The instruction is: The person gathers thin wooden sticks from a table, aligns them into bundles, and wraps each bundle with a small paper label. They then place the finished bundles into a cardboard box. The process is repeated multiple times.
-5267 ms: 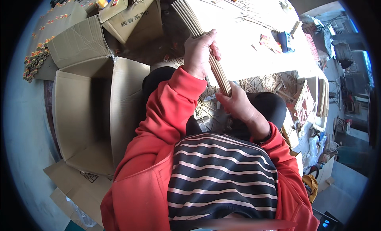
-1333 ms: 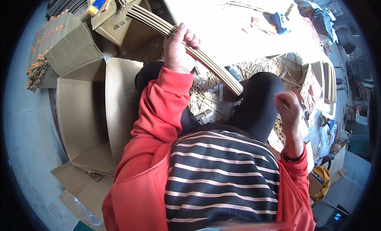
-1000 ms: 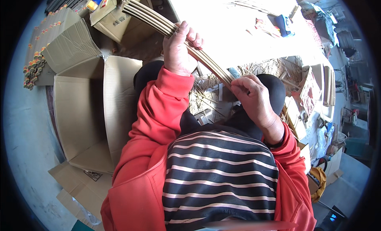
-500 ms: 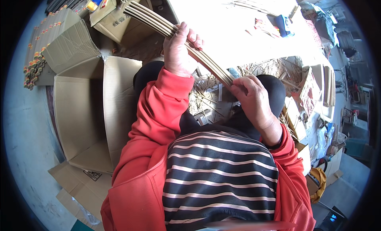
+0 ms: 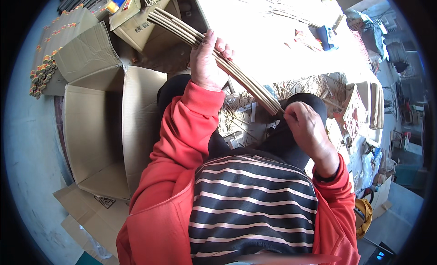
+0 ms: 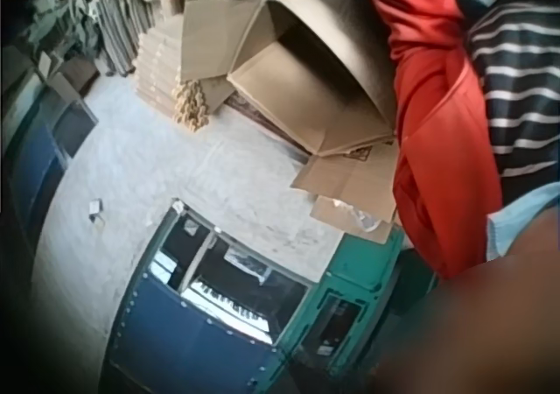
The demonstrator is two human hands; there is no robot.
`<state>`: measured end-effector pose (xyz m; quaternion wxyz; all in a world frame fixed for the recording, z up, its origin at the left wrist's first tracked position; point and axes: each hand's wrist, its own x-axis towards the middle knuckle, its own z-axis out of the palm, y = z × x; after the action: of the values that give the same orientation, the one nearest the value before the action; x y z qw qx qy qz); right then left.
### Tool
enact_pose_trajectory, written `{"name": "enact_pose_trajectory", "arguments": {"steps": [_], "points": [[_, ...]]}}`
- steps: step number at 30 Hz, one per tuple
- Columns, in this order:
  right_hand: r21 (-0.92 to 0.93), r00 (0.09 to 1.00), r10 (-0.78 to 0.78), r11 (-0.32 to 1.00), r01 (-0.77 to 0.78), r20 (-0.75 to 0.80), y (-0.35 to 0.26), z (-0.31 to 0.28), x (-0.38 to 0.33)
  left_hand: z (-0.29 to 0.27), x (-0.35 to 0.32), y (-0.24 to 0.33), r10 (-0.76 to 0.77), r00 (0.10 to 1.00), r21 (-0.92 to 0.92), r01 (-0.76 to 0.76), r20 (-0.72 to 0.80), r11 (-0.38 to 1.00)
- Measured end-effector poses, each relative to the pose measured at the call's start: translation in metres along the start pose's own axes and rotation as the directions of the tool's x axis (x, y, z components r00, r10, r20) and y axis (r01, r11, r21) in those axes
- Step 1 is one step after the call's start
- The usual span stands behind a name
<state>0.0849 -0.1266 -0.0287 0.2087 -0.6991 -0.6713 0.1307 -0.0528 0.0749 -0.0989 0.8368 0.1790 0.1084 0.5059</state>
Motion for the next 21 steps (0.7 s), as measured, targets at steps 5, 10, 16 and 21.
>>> {"name": "enact_pose_trajectory", "arguments": {"steps": [5, 10, 16, 21], "points": [[-0.288, 0.999, 0.042, 0.957, -0.039, 0.004, 0.026, -0.042, -0.058, 0.003, -0.001, 0.003, 0.045, 0.997, 0.059, -0.041, -0.055, 0.997], [-0.402, 0.941, 0.195, 0.866, -0.298, -0.278, 0.121, -0.052, -0.174, 0.003, 0.000, 0.000, 0.051, 0.997, -0.002, -0.052, -0.064, 0.999], [-0.409, 0.807, 0.443, 0.702, -0.583, -0.390, 0.213, -0.038, -0.349, 0.002, 0.000, -0.001, -0.005, 0.999, -0.014, 0.005, -0.054, 1.000], [-0.477, 0.693, 0.615, 0.512, -0.714, -0.376, 0.221, -0.042, -0.375, 0.005, -0.003, -0.002, 0.018, 0.999, 0.018, -0.017, -0.039, 1.000]]}}
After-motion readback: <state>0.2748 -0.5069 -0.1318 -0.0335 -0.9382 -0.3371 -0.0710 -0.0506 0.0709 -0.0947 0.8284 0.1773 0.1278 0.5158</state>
